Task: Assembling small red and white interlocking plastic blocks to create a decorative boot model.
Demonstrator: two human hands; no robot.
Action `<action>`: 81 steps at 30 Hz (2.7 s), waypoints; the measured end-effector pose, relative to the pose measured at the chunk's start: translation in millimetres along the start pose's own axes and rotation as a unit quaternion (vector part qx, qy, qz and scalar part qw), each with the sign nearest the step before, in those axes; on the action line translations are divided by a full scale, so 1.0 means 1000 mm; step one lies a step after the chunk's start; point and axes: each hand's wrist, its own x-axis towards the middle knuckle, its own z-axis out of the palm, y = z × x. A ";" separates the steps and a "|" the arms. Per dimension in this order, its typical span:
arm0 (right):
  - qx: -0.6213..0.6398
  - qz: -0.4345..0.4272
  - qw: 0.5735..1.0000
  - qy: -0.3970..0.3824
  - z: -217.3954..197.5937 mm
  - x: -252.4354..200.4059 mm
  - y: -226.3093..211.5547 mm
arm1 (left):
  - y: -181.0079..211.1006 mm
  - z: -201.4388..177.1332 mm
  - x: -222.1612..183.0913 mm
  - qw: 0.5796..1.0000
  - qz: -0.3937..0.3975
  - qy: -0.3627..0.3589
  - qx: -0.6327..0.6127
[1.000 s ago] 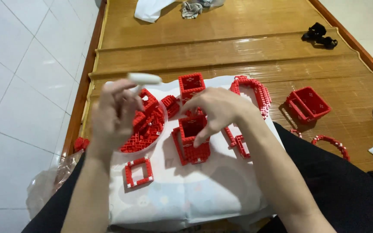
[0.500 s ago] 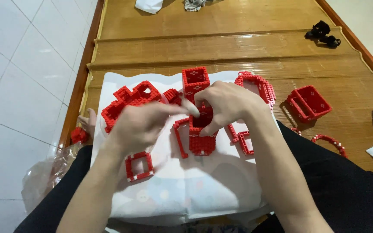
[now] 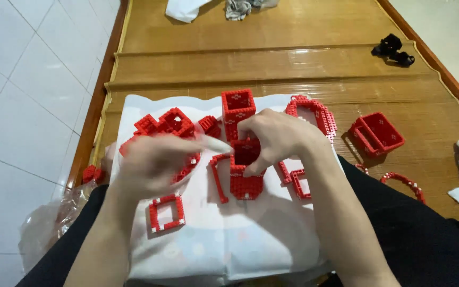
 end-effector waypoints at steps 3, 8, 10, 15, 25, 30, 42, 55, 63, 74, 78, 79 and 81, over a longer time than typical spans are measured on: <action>0.000 0.000 1.000 0.010 0.000 0.006 0.005 | -0.007 -0.009 0.003 0.998 0.034 -0.041 0.026; 0.026 -0.044 0.999 0.013 -0.002 0.007 0.018 | -0.014 -0.030 0.008 0.989 0.084 0.046 0.110; 0.056 -0.071 0.996 0.010 0.002 0.006 0.030 | -0.032 -0.051 0.000 0.979 0.085 0.119 0.140; 0.223 -0.151 0.939 0.213 -0.009 -0.010 0.073 | -0.054 -0.059 -0.009 0.834 -0.036 0.051 0.548; -0.087 -0.208 0.930 0.291 -0.065 -0.065 0.047 | 0.002 -0.049 0.002 0.907 0.014 -0.014 0.421; -0.275 -0.117 0.926 0.232 -0.090 -0.074 0.043 | 0.072 -0.004 -0.020 0.782 -0.398 -0.324 0.354; -0.121 -0.054 0.972 0.193 -0.059 -0.067 0.052 | 0.029 0.057 -0.053 0.661 -0.286 -0.366 0.589; 0.149 -0.331 0.928 0.085 -0.006 -0.022 0.081 | 0.005 0.041 0.043 0.957 -0.009 -0.169 0.235; 0.007 -0.133 0.990 0.039 0.011 -0.011 0.057 | -0.017 0.042 0.039 0.965 0.026 -0.135 0.223; -0.005 -0.058 0.998 0.017 0.019 -0.008 0.042 | -0.020 0.031 0.037 0.970 -0.031 -0.191 0.150; 0.033 -0.136 0.989 0.039 0.020 -0.005 0.050 | -0.019 0.030 0.037 0.973 -0.021 -0.189 0.129; 0.033 -0.135 0.989 0.039 0.021 -0.004 0.055 | -0.019 0.031 0.038 0.973 -0.021 -0.189 0.128; 0.059 -0.234 0.967 0.079 0.024 -0.001 0.064 | -0.018 0.032 0.039 0.973 -0.031 -0.190 0.130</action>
